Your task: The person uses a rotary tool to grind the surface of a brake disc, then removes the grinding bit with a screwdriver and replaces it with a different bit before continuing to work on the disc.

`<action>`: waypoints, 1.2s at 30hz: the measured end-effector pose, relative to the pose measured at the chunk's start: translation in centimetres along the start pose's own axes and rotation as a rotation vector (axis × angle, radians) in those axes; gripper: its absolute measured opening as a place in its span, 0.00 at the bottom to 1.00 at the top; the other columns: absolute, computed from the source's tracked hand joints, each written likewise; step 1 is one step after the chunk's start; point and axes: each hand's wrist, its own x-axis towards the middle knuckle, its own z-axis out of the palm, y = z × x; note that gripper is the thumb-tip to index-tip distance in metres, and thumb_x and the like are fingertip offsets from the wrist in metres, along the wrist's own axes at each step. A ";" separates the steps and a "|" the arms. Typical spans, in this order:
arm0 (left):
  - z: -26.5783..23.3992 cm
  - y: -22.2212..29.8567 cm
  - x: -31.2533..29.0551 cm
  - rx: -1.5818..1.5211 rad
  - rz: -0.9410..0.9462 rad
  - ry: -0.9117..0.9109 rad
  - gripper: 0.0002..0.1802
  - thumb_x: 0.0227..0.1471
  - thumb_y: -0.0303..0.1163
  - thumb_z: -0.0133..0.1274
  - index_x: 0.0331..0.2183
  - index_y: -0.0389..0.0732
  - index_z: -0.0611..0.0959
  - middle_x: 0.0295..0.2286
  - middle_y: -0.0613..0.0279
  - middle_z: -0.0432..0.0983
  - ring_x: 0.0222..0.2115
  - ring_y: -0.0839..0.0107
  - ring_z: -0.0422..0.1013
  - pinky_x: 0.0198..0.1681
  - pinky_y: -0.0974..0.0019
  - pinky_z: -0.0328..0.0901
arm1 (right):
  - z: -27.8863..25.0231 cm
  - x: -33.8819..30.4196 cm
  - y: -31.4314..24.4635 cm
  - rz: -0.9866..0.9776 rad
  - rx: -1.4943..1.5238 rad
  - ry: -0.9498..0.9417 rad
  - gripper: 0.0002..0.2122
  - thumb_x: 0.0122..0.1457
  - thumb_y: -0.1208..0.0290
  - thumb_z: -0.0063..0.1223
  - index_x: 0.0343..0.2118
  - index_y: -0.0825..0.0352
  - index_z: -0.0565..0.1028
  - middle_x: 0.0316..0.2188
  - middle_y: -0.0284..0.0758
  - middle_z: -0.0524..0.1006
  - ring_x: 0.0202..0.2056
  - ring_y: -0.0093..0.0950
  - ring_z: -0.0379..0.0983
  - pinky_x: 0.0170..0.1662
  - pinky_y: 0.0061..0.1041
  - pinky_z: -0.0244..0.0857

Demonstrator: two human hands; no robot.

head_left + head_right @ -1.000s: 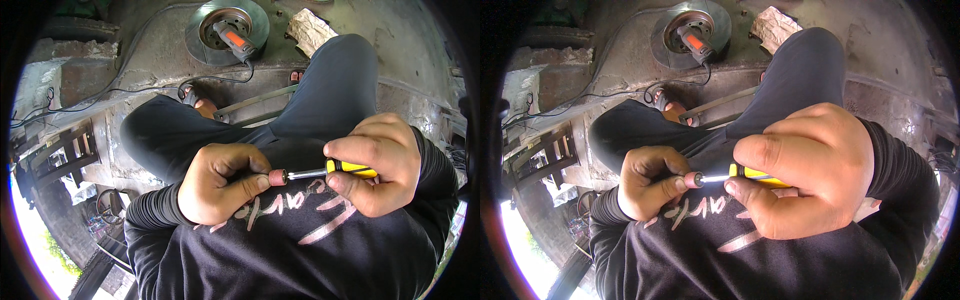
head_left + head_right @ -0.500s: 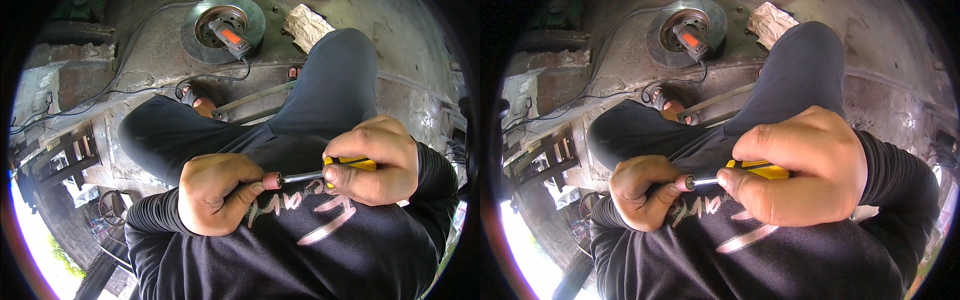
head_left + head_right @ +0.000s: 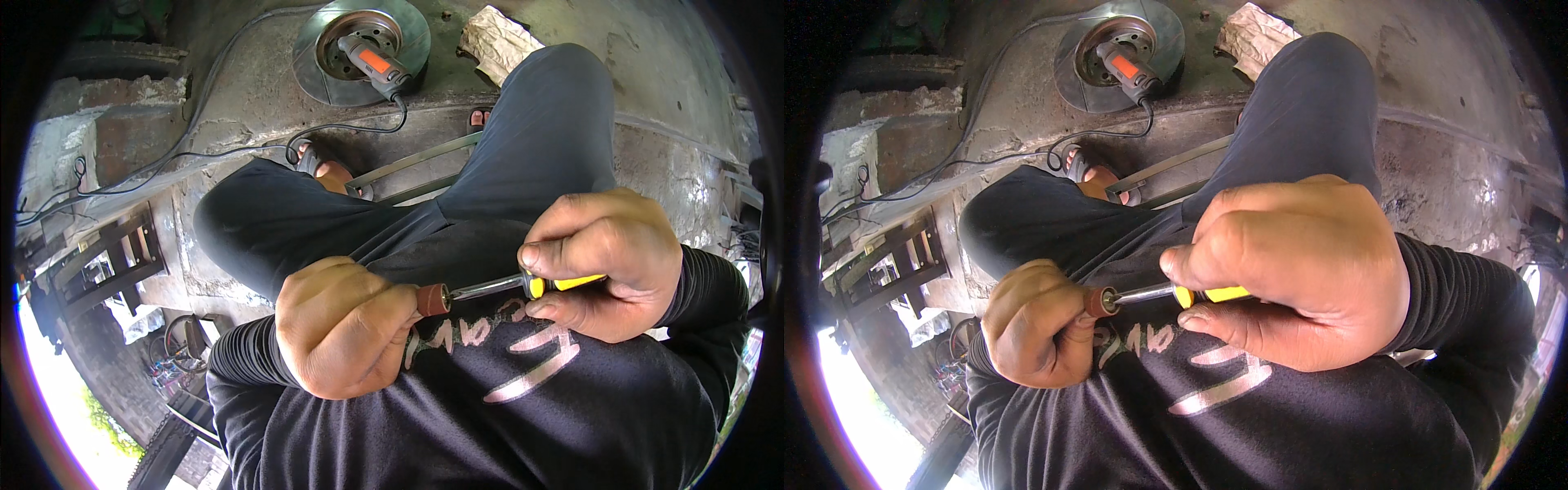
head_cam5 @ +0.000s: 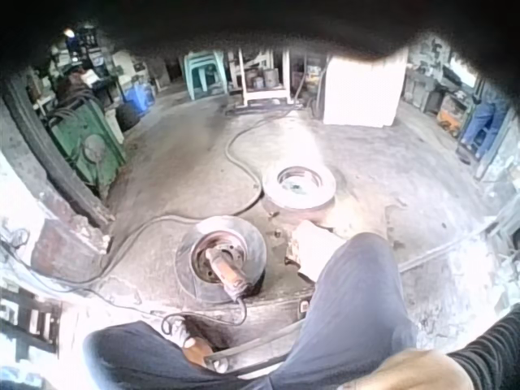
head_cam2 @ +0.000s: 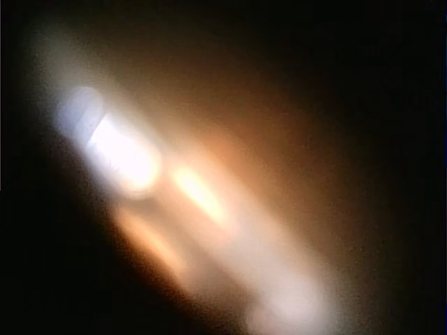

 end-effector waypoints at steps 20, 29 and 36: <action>-1.3 -0.2 0.9 -0.312 -0.304 -0.113 0.07 0.44 0.23 0.61 0.26 0.32 0.78 0.15 0.61 0.73 0.12 0.76 0.66 0.15 0.75 0.60 | -0.6 0.9 0.2 0.115 0.179 0.043 0.12 0.53 0.77 0.58 0.39 0.71 0.69 0.31 0.43 0.73 0.24 0.25 0.72 0.25 0.22 0.65; -2.1 0.5 2.1 -1.039 -1.056 -0.231 0.08 0.53 0.27 0.55 0.26 0.34 0.74 0.16 0.61 0.68 0.12 0.80 0.60 0.16 0.75 0.53 | -2.3 4.0 0.2 -0.495 -0.404 -0.065 0.13 0.39 0.77 0.63 0.31 0.67 0.74 0.31 0.46 0.72 0.21 0.29 0.68 0.19 0.21 0.64; -2.2 0.0 1.6 -1.162 -1.053 -0.276 0.05 0.54 0.24 0.53 0.31 0.31 0.78 0.20 0.62 0.74 0.17 0.83 0.67 0.18 0.79 0.61 | -1.6 4.1 0.7 -0.562 -0.374 -0.019 0.12 0.38 0.80 0.63 0.29 0.66 0.74 0.29 0.46 0.72 0.19 0.27 0.67 0.17 0.18 0.61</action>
